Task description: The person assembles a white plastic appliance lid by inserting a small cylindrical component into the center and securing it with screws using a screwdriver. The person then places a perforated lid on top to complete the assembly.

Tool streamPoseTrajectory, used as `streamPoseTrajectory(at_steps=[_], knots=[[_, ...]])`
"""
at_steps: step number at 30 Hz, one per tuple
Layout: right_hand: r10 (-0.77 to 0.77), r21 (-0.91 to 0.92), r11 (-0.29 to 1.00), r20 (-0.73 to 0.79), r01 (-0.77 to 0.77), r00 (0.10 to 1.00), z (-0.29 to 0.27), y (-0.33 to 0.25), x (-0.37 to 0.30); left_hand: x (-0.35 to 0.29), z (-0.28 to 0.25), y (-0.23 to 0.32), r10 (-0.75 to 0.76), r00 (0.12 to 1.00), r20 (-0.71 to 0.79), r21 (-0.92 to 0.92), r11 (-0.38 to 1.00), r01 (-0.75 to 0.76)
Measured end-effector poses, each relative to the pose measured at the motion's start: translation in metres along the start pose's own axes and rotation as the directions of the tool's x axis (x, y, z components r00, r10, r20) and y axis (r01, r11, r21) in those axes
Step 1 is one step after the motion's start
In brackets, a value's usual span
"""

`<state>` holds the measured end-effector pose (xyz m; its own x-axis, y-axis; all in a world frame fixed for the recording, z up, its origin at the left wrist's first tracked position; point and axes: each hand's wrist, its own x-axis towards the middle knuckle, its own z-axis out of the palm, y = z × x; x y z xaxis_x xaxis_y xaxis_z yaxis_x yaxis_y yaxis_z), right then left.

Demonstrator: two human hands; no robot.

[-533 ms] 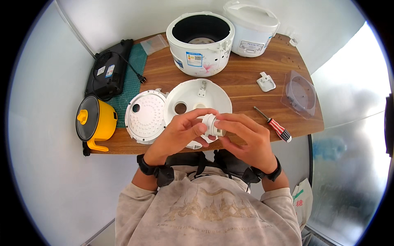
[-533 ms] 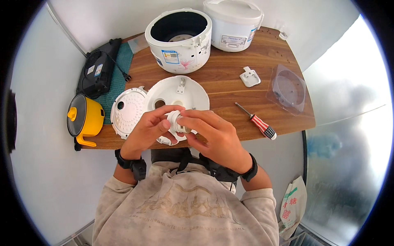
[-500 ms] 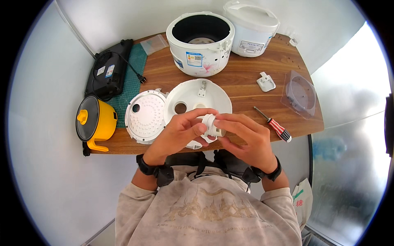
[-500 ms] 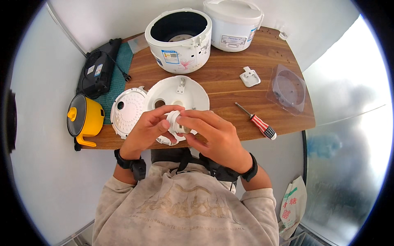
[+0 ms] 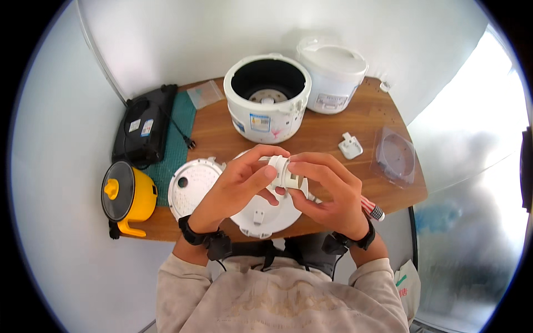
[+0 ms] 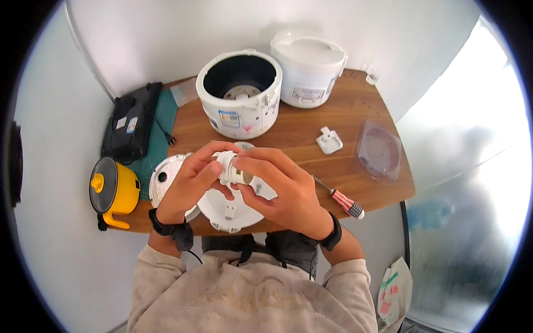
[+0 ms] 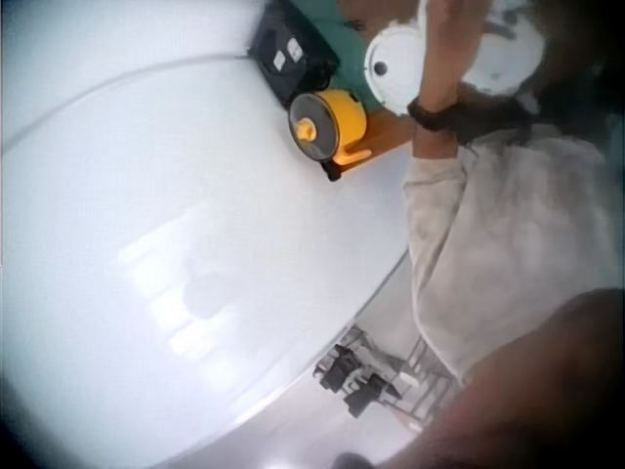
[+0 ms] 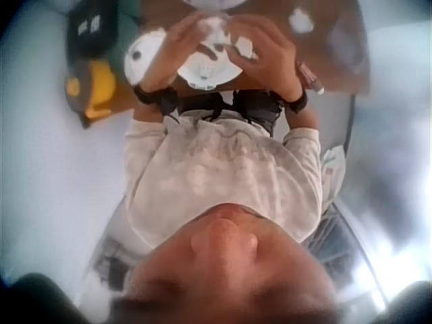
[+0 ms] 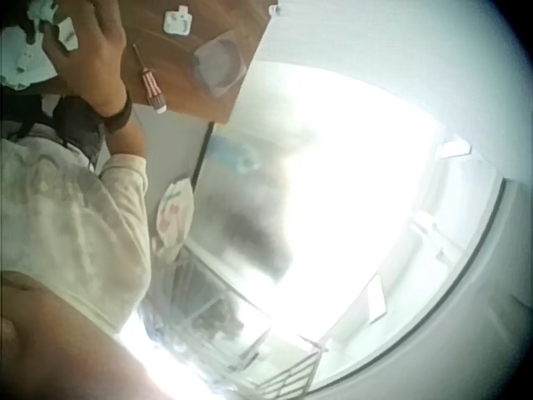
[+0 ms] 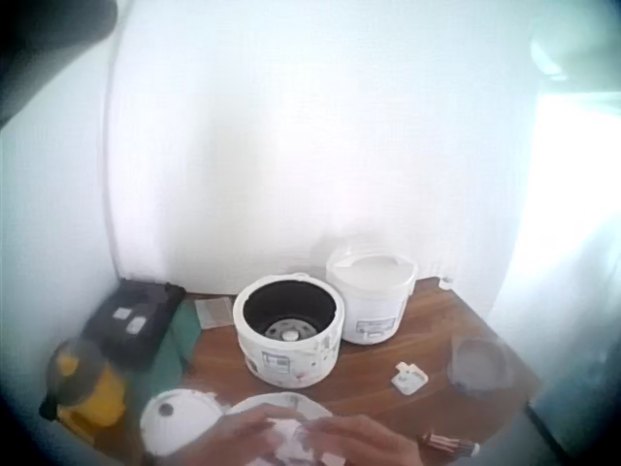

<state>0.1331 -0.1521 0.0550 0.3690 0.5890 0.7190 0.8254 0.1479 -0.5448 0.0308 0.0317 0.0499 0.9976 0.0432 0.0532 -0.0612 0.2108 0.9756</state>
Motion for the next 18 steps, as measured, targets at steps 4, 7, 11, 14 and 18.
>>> streamPoseTrajectory(at_steps=[4,7,11,14,18], knots=[[-0.023,0.006,1.0,-0.013,0.023,1.0,0.001,0.007,0.033,0.016,-0.015,0.023,0.109,0.994,0.016,0.032,0.993,-0.11],[-0.104,-0.024,0.994,-0.031,0.104,0.994,0.003,0.01,0.057,0.02,-0.024,0.037,0.21,0.978,0.013,0.033,0.977,-0.211],[-0.086,-0.007,0.996,-0.052,0.086,0.995,0.008,0.013,0.071,0.033,-0.034,0.038,0.251,0.967,0.028,-0.041,0.967,-0.25],[-0.054,0.008,0.998,-0.057,0.054,0.997,0.008,0.019,0.072,0.038,-0.038,0.03,0.292,0.956,-0.009,-0.009,0.956,-0.292],[-0.017,0.07,0.997,-0.024,0.019,1.0,0.005,0.033,0.068,0.04,-0.034,0.03,0.227,0.973,-0.038,0.029,0.974,-0.226]])
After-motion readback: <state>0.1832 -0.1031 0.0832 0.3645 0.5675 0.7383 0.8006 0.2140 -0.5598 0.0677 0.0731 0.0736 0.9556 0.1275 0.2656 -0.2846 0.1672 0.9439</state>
